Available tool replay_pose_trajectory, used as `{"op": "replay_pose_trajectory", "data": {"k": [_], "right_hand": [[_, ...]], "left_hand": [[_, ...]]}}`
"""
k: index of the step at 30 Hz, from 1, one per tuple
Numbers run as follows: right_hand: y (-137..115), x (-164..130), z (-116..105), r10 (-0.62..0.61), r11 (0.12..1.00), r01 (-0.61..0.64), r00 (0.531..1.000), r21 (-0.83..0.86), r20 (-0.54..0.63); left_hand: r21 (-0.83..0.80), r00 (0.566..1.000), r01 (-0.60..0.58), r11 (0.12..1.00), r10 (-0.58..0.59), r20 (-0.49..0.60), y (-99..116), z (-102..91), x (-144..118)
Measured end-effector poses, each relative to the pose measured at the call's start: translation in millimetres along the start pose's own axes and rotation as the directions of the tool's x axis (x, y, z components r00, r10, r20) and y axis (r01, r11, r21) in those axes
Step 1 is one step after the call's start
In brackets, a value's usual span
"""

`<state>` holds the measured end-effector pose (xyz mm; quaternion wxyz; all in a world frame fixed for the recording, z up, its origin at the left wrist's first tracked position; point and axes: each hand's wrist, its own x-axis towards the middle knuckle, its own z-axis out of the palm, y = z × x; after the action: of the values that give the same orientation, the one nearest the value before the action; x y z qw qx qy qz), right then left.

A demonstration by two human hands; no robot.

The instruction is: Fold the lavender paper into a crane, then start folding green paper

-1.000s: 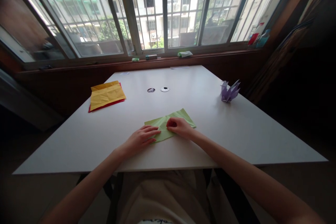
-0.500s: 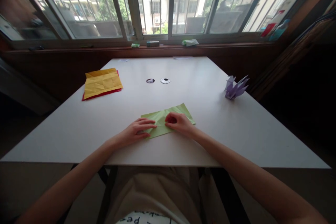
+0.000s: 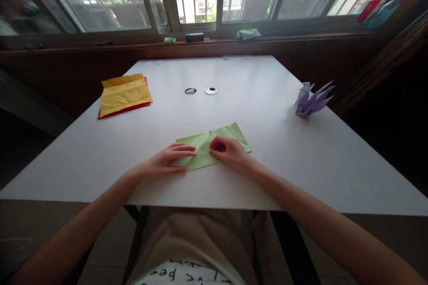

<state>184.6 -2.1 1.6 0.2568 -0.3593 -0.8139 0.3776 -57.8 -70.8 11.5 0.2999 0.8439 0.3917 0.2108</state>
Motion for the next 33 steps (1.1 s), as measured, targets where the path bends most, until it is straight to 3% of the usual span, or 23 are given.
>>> {"op": "replay_pose_trajectory", "data": {"k": [8, 23, 33], "right_hand": [[-2.7, -1.0, 0.0, 0.026, 1.0, -0.026, 1.0, -0.003, -0.004], [-5.2, -0.3, 0.6, 0.03, 0.999, -0.031, 0.999, -0.02, -0.019], [-3.8, 0.1, -1.1, 0.026, 1.0, -0.026, 1.0, -0.01, -0.011]], "left_hand": [[0.034, 0.999, 0.018, 0.999, -0.019, 0.051, 0.6, -1.9, 1.4], [0.019, 0.998, 0.047, 0.999, -0.047, -0.031, 6.2, 0.8, 3.5], [0.024, 1.0, 0.027, 0.999, -0.027, -0.005, 2.1, 0.6, 2.7]]}}
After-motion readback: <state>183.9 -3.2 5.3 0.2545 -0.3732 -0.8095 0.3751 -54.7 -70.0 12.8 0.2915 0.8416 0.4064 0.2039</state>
